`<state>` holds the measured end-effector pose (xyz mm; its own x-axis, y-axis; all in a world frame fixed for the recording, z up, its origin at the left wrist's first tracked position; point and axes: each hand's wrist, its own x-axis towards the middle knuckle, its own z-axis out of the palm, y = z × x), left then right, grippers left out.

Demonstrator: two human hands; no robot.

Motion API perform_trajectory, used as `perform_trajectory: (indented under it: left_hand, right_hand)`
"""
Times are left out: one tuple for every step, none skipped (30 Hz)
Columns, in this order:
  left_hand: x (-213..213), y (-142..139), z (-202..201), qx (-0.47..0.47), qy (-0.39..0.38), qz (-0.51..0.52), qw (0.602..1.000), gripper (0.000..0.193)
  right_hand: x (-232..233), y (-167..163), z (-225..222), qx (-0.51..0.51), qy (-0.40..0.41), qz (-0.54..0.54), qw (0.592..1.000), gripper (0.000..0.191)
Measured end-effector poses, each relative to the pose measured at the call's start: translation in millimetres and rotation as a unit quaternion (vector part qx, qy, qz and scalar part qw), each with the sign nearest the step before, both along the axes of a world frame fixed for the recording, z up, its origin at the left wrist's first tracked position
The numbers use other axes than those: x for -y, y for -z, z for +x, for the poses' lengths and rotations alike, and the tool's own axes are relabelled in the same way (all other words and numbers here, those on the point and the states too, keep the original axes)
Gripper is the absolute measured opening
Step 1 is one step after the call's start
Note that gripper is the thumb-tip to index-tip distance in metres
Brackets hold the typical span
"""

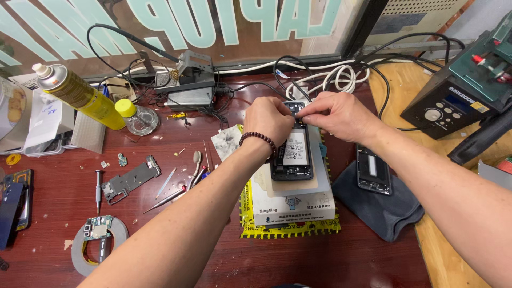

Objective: The person disassembles a smartphone, removes the battery and camera module, and reassembles the device. They use a plastic pry tool to separate components and handle the battery and camera module by hand.

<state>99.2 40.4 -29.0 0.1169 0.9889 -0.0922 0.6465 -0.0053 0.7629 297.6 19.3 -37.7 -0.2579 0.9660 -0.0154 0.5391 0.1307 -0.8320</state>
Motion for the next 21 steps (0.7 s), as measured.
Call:
perform_trajectory:
  left_hand:
    - [-0.3,-1.0,0.4,-0.008,-0.001,-0.006,1.0,0.014]
    - [-0.5,-2.1,1.7,-0.015,-0.003,-0.011,1.0,0.014]
    - [-1.0,-3.3,2.3,-0.022,-0.005,-0.016,1.0,0.014]
    - [-1.5,-4.5,1.4,-0.032,-0.003,-0.019,0.999,0.013]
    - [-1.6,-5.5,1.4,-0.04,-0.001,-0.023,0.999,0.013]
    - [-1.2,-6.7,3.1,-0.046,0.002,-0.027,0.999,0.013]
    - [-0.7,-7.8,4.1,-0.052,0.003,-0.03,0.998,0.012]
    - [0.2,-8.9,5.1,-0.058,0.003,-0.033,0.998,0.011]
    - [0.9,-9.9,5.7,-0.063,0.001,-0.036,0.997,0.01]
    - [1.8,-11.1,5.3,-0.067,0.001,-0.032,0.997,0.01]
    - [2.7,-12.1,5.8,-0.071,0.002,-0.028,0.997,0.011]
    - [3.1,-13.4,6.4,-0.073,0.001,-0.023,0.997,0.011]
    - [3.5,-14.7,6.1,-0.079,-0.001,-0.027,0.996,0.011]
    - [4.6,-15.6,7.0,-0.085,-0.001,-0.03,0.996,0.012]
    - [5.4,-16.5,8.0,-0.089,-0.003,-0.034,0.995,0.013]
    - [5.8,-17.5,8.0,-0.087,-0.004,-0.037,0.996,0.013]
    - [6.1,-18.2,7.3,-0.086,-0.005,-0.039,0.996,0.013]
    - [6.5,-19.0,7.6,-0.083,-0.007,-0.041,0.996,0.014]
    - [6.6,-19.6,8.2,-0.083,-0.009,-0.043,0.996,0.014]
    - [7.1,-19.8,8.6,-0.084,-0.012,-0.046,0.995,0.014]
    - [7.3,-20.0,8.6,-0.084,-0.014,-0.049,0.995,0.014]
  right_hand:
    - [-1.6,-1.6,-1.3,-0.002,-0.009,-0.009,1.0,0.018]
    - [-4.5,-4.4,-1.7,-0.002,-0.02,-0.017,1.0,0.018]
    - [-8.0,-7.5,-2.4,-0.003,-0.03,-0.024,0.999,0.019]
    - [-11.3,-9.9,-4.0,0.006,-0.011,-0.068,0.998,0.019]
    - [-14.9,-12.8,-5.0,0.017,0.009,-0.112,0.994,0.019]
    - [-18.3,-15.9,-5.5,0.03,0.029,-0.157,0.987,0.019]
    - [-21.8,-17.5,-7.8,0.033,0.037,-0.168,0.985,0.017]
    - [-25.4,-18.8,-10.3,0.037,0.045,-0.18,0.982,0.015]
    - [-28.8,-20.2,-11.6,0.042,0.05,-0.193,0.979,0.013]
    - [-31.0,-20.6,-13.5,0.031,0.04,-0.192,0.98,0.013]
    - [-32.6,-20.3,-15.0,0.022,0.032,-0.192,0.981,0.012]
    - [-34.9,-20.8,-15.2,0.014,0.022,-0.191,0.981,0.012]
    - [-36.8,-21.0,-15.2,0.028,0.011,-0.183,0.983,0.012]
    - [-37.5,-21.0,-14.0,0.042,0.001,-0.176,0.983,0.013]
    - [-38.3,-21.0,-12.9,0.058,-0.01,-0.169,0.984,0.013]
    - [-39.3,-20.4,-13.1,0.075,-0.005,-0.174,0.982,0.014]
    - [-40.3,-19.6,-13.6,0.091,-0.001,-0.179,0.98,0.015]
    - [-40.9,-19.4,-13.3,0.108,0.003,-0.182,0.977,0.015]
    - [-41.0,-19.3,-12.8,0.076,0.016,-0.205,0.976,0.017]
    - [-40.3,-19.2,-12.5,0.044,0.028,-0.227,0.972,0.019]
    - [-39.9,-19.4,-12.6,0.013,0.04,-0.25,0.967,0.02]
